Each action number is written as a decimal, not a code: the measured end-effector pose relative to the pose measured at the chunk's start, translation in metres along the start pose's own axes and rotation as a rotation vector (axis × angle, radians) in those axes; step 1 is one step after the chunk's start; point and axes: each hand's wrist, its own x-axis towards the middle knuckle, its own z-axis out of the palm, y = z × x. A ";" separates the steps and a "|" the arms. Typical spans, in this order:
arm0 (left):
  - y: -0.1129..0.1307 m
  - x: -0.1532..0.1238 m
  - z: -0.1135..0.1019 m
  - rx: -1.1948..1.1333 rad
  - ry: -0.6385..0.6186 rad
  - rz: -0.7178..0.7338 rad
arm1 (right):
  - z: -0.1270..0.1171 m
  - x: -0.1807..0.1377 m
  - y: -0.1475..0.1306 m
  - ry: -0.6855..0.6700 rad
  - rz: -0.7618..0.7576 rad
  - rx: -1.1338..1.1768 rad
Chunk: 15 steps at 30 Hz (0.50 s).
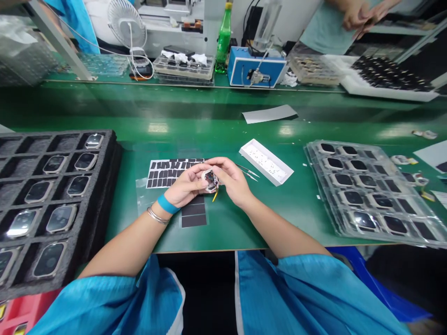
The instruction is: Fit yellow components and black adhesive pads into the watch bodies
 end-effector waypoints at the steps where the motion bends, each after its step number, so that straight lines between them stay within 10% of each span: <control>1: 0.000 0.000 0.000 -0.001 0.001 0.001 | -0.001 0.000 0.000 -0.014 -0.002 0.004; 15: -0.001 0.001 0.001 -0.062 0.035 -0.058 | -0.001 0.000 0.008 -0.008 -0.356 -0.552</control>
